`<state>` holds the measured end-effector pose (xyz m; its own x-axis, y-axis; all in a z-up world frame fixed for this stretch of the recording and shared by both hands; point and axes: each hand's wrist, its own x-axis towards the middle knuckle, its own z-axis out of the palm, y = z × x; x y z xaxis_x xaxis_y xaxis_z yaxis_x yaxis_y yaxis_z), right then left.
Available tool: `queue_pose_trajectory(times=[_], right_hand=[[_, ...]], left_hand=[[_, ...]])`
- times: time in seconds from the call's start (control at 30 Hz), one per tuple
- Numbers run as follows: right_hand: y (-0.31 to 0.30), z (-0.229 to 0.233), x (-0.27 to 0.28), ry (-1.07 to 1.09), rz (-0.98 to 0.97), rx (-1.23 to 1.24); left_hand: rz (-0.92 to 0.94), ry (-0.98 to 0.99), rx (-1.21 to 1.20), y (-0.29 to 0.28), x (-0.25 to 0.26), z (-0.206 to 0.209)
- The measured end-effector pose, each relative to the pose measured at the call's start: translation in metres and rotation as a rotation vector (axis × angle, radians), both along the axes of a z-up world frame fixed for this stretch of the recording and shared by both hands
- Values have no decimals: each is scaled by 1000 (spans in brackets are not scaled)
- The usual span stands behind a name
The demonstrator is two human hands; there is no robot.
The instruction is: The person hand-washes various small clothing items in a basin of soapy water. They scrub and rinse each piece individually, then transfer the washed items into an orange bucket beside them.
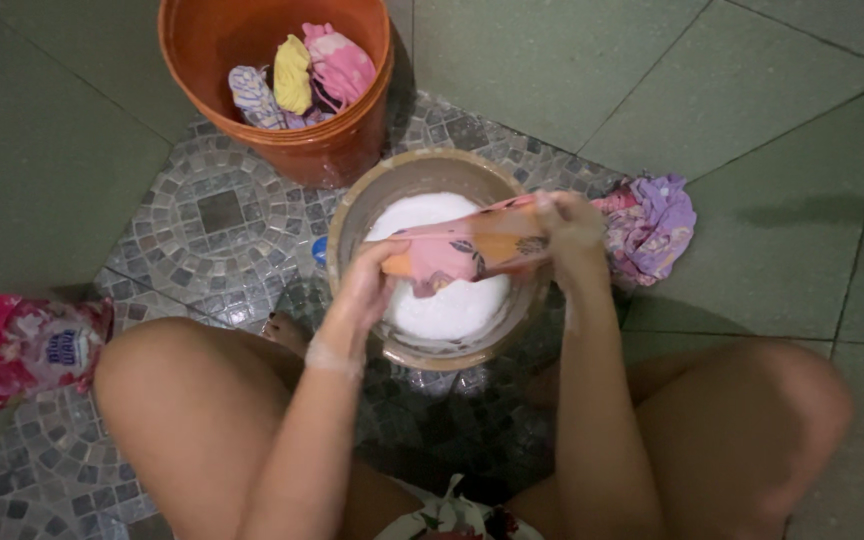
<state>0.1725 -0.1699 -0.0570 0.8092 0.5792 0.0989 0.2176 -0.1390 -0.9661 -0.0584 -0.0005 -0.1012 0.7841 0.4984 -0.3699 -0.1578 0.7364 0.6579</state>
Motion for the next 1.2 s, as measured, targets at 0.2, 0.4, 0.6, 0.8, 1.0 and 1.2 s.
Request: queue_pose_trajectory(times=[0.2, 0.4, 0.6, 0.8, 1.0, 1.2], right_hand=[[2, -29, -20, 14, 72, -103], [8, -37, -61, 1086, 270, 202], [20, -37, -48, 592, 262, 307], [5, 46, -16, 493, 287, 27], [16, 15, 0, -136, 190, -79], [54, -116, -32, -494, 271, -624]], left_hand=[[-24, -166, -164, -18, 24, 32], [-240, 92, 879, -31, 28, 51], [-130, 381, 820, -10, 20, 76], [33, 358, 649, 23, -4, 52], [172, 132, -113, 38, 4, 19], [-4, 110, -137, -17, 45, -106]])
